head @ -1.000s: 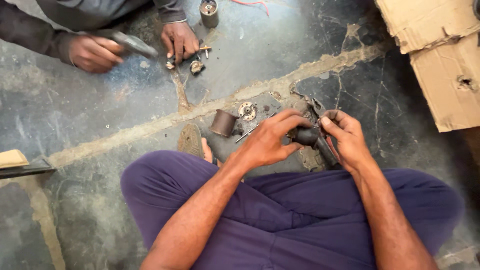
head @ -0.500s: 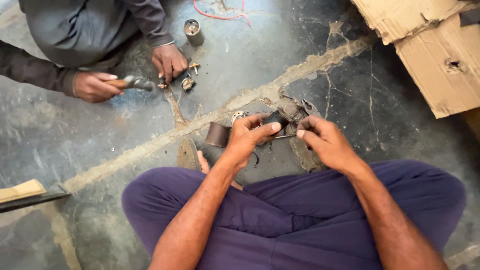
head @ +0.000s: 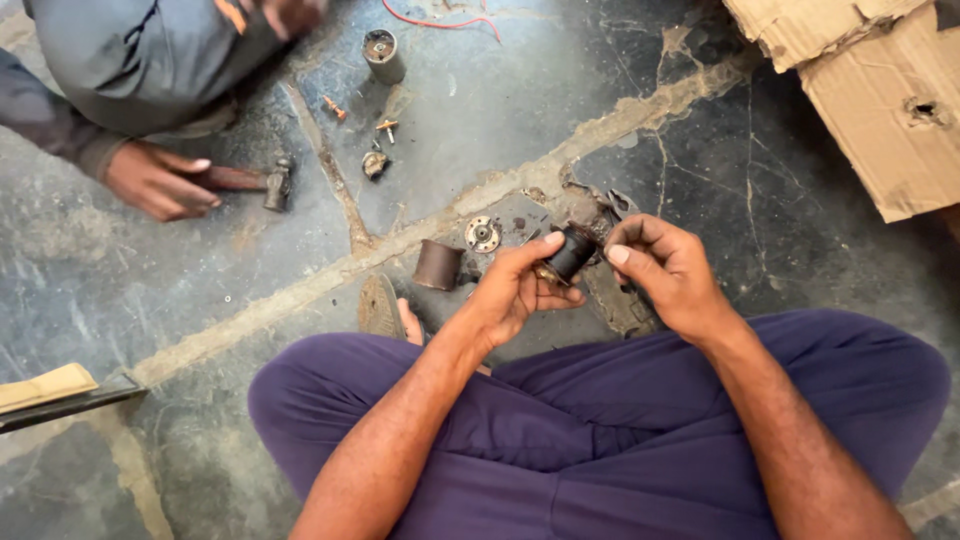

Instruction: The person sits on the floor and uses pliers to strip insulation from wires and manipulate small components of an electric motor. Another person nearby uses a hammer on similar parts. The camera wearer handles wire, a motor housing, and a rotor while assembling or repairing the device.

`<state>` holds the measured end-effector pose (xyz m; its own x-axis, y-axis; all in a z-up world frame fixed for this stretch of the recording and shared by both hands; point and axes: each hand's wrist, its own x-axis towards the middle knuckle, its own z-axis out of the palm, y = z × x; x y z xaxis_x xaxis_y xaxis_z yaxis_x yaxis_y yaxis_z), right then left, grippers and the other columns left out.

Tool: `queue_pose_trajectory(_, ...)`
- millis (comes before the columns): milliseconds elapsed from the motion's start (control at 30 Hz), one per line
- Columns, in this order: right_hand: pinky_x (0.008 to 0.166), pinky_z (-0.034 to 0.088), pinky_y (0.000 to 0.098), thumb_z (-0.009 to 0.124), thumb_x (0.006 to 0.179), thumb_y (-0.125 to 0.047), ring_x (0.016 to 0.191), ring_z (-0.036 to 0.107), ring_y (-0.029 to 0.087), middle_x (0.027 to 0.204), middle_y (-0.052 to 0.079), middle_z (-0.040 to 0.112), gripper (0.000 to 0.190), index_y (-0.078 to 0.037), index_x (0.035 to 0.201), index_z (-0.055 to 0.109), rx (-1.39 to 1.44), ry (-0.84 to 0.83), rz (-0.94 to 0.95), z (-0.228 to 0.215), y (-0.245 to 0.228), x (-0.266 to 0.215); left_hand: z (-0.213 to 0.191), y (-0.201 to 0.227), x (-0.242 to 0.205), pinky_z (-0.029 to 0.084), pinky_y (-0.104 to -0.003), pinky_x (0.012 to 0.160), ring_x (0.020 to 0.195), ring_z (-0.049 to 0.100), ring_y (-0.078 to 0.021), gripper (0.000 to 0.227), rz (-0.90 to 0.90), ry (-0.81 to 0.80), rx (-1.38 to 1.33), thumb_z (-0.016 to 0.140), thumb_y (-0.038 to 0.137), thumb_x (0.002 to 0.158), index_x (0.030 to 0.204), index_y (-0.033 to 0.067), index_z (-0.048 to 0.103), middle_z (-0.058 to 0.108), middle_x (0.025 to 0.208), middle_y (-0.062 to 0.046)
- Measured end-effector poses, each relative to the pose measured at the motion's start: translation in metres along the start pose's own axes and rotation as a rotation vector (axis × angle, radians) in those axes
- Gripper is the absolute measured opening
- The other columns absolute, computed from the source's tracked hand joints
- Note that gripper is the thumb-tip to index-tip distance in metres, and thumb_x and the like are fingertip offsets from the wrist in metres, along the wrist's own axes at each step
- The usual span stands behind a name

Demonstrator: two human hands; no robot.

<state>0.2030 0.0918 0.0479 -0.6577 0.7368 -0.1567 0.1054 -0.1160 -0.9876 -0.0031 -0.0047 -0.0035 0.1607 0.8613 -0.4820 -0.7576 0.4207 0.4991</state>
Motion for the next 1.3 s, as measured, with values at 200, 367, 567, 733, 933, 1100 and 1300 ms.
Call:
queue_pose_trajectory(200, 0.065, 0.045, 0.0226, 0.064, 0.099, -0.012, 0.075, 0.053, 0.005, 0.084, -0.002, 0.060, 0.010, -0.003, 0.102, 0.063, -0.239, 0.042, -0.059, -0.002, -0.005, 0.002, 0.002, 0.005, -0.009, 0.058, -0.053, 0.098, 0.076, 0.071, -0.0232, 0.040, 0.107, -0.153, -0.158, 0.059, 0.036, 0.106, 0.114, -0.0022, 0.067, 0.072, 0.093, -0.013)
queue_pose_trajectory(367, 0.067, 0.048, 0.0247, 0.063, 0.099, -0.013, 0.078, 0.056, 0.007, 0.086, 0.000, 0.061, 0.012, -0.003, 0.104, 0.062, -0.343, 0.074, -0.116, -0.002, -0.009, 0.005, 0.005, 0.002, -0.014, 0.058, -0.051, 0.098, 0.076, 0.071, -0.0215, 0.043, 0.074, -0.213, -0.181, 0.058, 0.037, 0.105, 0.119, -0.0031, 0.067, 0.072, 0.095, -0.014)
queue_pose_trajectory(567, 0.075, 0.050, 0.0262, 0.065, 0.100, -0.014, 0.085, 0.059, 0.009, 0.091, 0.002, 0.064, 0.015, -0.001, 0.106, 0.061, -0.373, 0.088, -0.202, -0.002, -0.009, 0.002, 0.005, 0.000, -0.017, 0.058, -0.053, 0.098, 0.078, 0.071, -0.0220, 0.040, 0.137, -0.242, -0.115, 0.061, 0.034, 0.105, 0.117, -0.0044, 0.065, 0.071, 0.095, -0.015)
queue_pose_trajectory(733, 0.076, 0.051, 0.0254, 0.066, 0.100, -0.010, 0.086, 0.061, 0.008, 0.092, 0.002, 0.065, 0.012, -0.001, 0.107, 0.062, -0.379, 0.100, -0.189, -0.003, -0.009, 0.004, 0.010, 0.001, -0.017, 0.060, -0.050, 0.096, 0.082, 0.070, -0.0228, 0.038, 0.196, -0.239, -0.072, 0.065, 0.029, 0.106, 0.120, -0.0060, 0.063, 0.069, 0.101, -0.014)
queue_pose_trajectory(933, 0.085, 0.053, 0.0246, 0.069, 0.097, -0.003, 0.091, 0.063, 0.007, 0.099, 0.003, 0.066, 0.017, -0.001, 0.112, 0.063, -0.297, 0.160, -0.241, -0.001, -0.007, 0.003, 0.016, 0.005, -0.017, 0.058, -0.035, 0.083, 0.093, 0.072, -0.0235, 0.041, 0.226, -0.186, 0.036, 0.067, 0.026, 0.100, 0.126, -0.0058, 0.061, 0.069, 0.112, -0.012)
queue_pose_trajectory(1100, 0.088, 0.056, 0.0269, 0.062, 0.106, -0.022, 0.095, 0.066, 0.012, 0.106, 0.004, 0.069, 0.026, 0.000, 0.121, 0.064, -0.018, 0.211, -0.151, -0.025, 0.001, 0.009, 0.016, 0.004, -0.016, 0.057, -0.035, 0.081, 0.096, 0.072, -0.0245, 0.040, 0.262, -0.183, 0.065, 0.068, 0.025, 0.100, 0.125, -0.0060, 0.061, 0.068, 0.111, -0.012)
queue_pose_trajectory(1300, 0.087, 0.053, 0.0478, 0.073, 0.092, -0.041, 0.105, 0.065, 0.040, 0.120, 0.024, 0.064, 0.060, 0.003, 0.130, 0.060, -1.078, 0.300, 0.124, -0.051, 0.035, 0.027, 0.019, 0.010, -0.020, 0.057, -0.037, 0.092, 0.101, 0.070, -0.0222, 0.044, 0.348, -0.222, 0.111, 0.069, 0.022, 0.100, 0.132, -0.0071, 0.060, 0.070, 0.113, -0.016)
